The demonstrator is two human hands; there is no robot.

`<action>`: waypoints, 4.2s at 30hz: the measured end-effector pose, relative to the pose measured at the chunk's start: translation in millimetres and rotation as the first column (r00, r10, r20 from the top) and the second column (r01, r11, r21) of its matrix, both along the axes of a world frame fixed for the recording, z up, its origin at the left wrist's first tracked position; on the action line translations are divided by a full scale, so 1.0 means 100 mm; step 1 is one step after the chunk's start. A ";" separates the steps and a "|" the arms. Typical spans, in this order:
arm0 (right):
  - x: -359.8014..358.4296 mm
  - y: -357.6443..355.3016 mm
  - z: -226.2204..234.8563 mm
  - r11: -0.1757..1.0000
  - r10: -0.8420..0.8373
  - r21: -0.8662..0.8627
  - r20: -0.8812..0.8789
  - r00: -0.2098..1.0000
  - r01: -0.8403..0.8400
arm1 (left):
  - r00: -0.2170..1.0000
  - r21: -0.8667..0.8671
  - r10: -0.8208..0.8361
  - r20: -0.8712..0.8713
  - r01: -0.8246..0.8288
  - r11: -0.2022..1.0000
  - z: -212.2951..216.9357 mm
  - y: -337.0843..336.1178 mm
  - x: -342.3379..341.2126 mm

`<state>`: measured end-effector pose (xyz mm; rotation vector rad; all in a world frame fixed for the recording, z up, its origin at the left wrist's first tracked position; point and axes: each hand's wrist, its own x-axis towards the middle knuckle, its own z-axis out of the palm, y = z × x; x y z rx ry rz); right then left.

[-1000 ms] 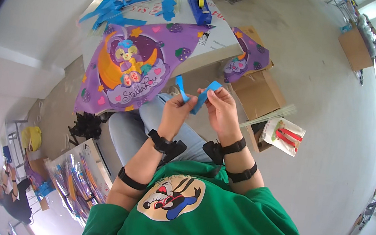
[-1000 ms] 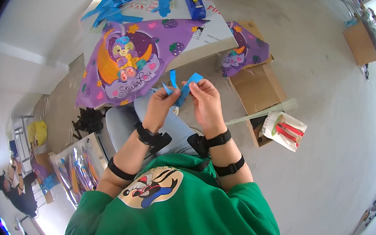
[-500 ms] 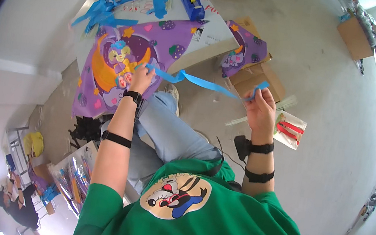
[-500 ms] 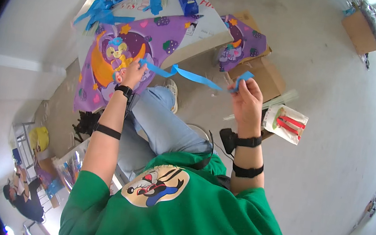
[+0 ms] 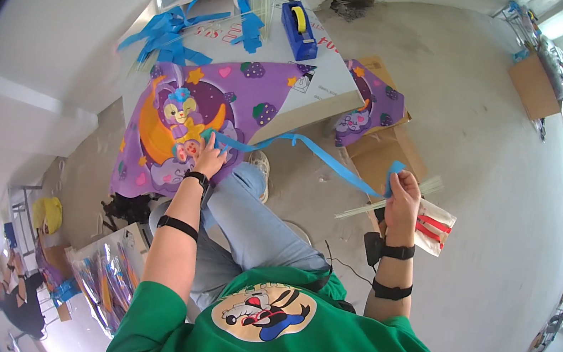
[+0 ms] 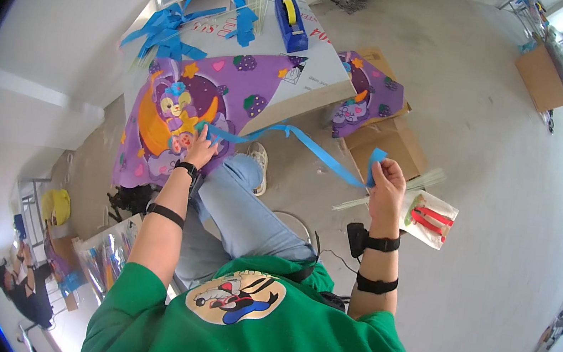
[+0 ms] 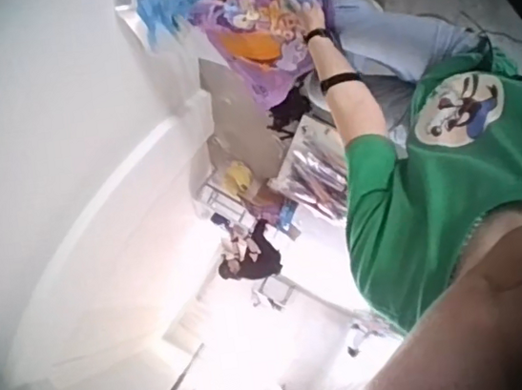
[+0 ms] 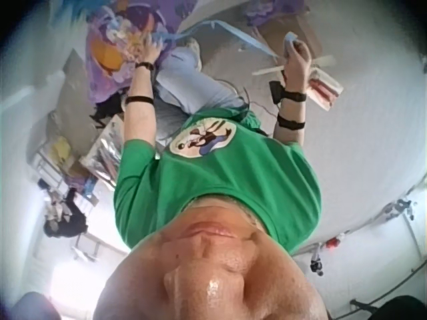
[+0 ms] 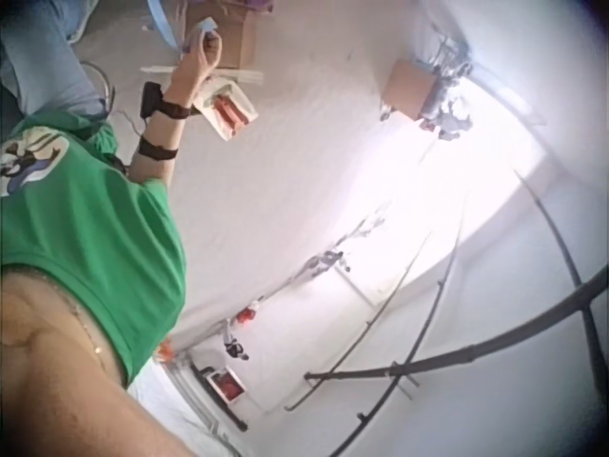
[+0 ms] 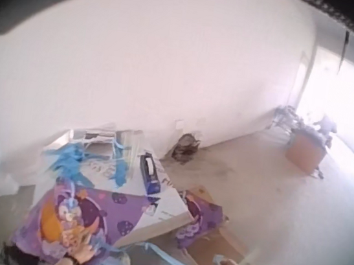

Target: Assembling a colorful kite by attaching the frame and ribbons.

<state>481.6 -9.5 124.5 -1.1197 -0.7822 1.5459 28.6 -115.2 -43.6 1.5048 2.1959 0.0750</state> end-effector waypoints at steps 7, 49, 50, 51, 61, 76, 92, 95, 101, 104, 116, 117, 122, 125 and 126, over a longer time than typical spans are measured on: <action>-0.52 0.68 -0.46 0.978 0.207 -0.068 0.132 0.969 -0.200 | 0.998 0.163 0.052 -0.039 -0.045 0.986 -0.04 -0.07 -0.03; -2.38 2.40 -1.90 0.850 0.254 -0.059 0.916 0.310 -0.523 | 0.971 0.323 -0.208 -0.117 0.235 0.917 -0.13 2.21 1.04; -2.40 2.38 -1.89 0.857 0.258 -0.061 0.911 0.323 -0.512 | 0.968 0.333 -0.211 -0.134 0.245 0.911 -0.14 2.19 1.04; -2.38 2.39 -1.91 0.856 0.261 -0.065 0.911 0.320 -0.513 | 0.969 0.331 -0.210 -0.131 0.242 0.912 -0.13 2.18 1.05; -2.32 2.42 -2.03 0.834 0.236 0.001 0.903 0.360 -0.551 | 0.969 0.362 -0.187 -0.159 0.234 0.902 -0.07 2.28 1.07; -2.31 2.44 -1.93 0.815 0.280 -0.041 0.901 0.330 -0.579 | 0.960 0.325 -0.168 -0.223 0.236 0.916 -0.17 2.32 1.08; -2.72 3.37 -1.16 0.809 0.152 0.110 0.910 0.386 -0.577 | 0.920 0.144 -0.230 -0.317 0.287 0.947 -0.15 2.31 1.07; -2.66 3.57 -1.29 0.839 0.364 -0.025 0.767 0.528 -0.543 | 0.926 0.154 -0.235 -0.297 0.290 0.945 -0.12 2.34 1.10; -2.73 3.46 -1.19 0.920 0.367 -0.240 0.248 0.897 -0.310 | 0.938 0.183 -0.218 -0.268 0.272 0.945 -0.15 2.32 1.07; -2.72 3.45 -1.15 0.918 0.370 -0.248 0.261 0.892 -0.308 | 0.942 0.184 -0.216 -0.255 0.267 0.946 -0.15 2.32 1.07; -2.56 3.20 -1.45 0.940 0.341 -0.086 0.307 0.889 -0.331 | 0.937 0.173 -0.225 -0.266 0.276 0.945 -0.12 2.33 1.09; -2.60 3.16 -1.45 0.938 0.345 -0.093 0.304 0.888 -0.333 | 0.938 0.165 -0.225 -0.265 0.274 0.947 -0.13 2.32 1.08; -2.68 3.10 -1.47 0.947 0.247 0.030 0.566 0.786 -0.319 | 0.945 0.228 -0.199 -0.259 0.260 0.938 -0.17 2.29 1.05; -2.60 3.15 -1.63 0.928 0.240 0.076 0.625 0.743 -0.364 | 0.946 0.239 -0.195 -0.258 0.258 0.936 -0.16 2.31 1.07; -2.51 3.13 -1.72 0.928 0.239 0.076 0.628 0.740 -0.365 | 0.947 0.242 -0.195 -0.254 0.257 0.936 -0.16 2.31 1.09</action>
